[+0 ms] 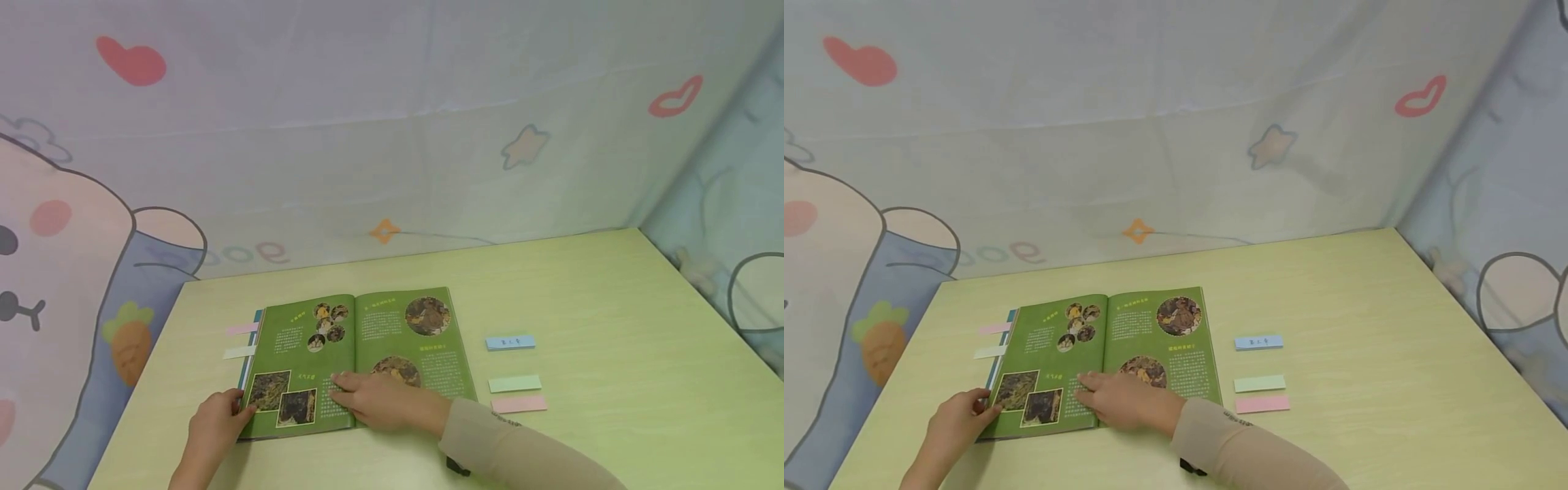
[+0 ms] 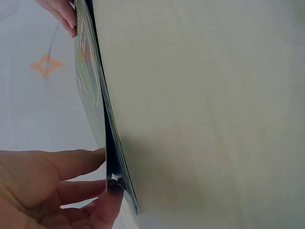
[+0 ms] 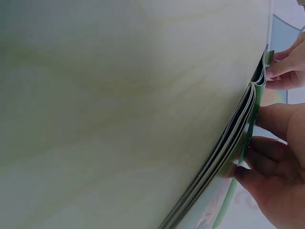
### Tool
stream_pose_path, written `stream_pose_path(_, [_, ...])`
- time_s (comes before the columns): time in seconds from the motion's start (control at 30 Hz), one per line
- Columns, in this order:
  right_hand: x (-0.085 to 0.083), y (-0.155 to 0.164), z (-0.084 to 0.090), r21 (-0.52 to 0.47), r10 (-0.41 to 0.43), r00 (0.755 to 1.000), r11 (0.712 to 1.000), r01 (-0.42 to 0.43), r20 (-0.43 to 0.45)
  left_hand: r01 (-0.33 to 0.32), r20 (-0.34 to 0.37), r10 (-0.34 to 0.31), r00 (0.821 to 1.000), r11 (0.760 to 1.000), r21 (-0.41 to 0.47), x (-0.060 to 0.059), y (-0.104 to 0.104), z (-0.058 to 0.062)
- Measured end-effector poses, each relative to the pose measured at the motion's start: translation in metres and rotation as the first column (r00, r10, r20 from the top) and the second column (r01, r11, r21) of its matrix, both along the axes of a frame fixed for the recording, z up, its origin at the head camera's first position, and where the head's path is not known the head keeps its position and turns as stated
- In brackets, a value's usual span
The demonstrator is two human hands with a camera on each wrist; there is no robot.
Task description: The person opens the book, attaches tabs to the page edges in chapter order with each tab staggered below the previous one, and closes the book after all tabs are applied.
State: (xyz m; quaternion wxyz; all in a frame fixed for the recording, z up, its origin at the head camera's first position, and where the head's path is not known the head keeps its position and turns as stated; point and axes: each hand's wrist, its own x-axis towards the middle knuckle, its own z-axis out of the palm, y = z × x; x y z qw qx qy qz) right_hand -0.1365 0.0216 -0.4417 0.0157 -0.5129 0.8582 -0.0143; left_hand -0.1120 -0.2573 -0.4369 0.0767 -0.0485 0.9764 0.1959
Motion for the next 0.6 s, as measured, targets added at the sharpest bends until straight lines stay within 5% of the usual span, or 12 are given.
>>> stream_pose_path(0.3, [-0.004, 0.002, -0.004, 0.023, 0.034, 0.999, 0.999, -0.034, 0.008, 0.06, -0.066, -0.068, 0.995, 0.991, -0.119, -0.002, 0.011, 0.006])
stream_pose_path(0.47, [-0.005, 0.004, -0.001, 0.05, 0.041, 0.997, 0.998, -0.045, 0.072, 0.135, -0.037, -0.134, 0.99, 0.991, 0.011, -0.009, 0.031, 0.018])
stream_pose_path(0.6, [-0.007, 0.006, 0.003, 0.078, 0.047, 0.991, 0.995, -0.058, 0.125, 0.242, -0.082, -0.233, 0.969, 0.962, 0.124, -0.017, 0.054, 0.024])
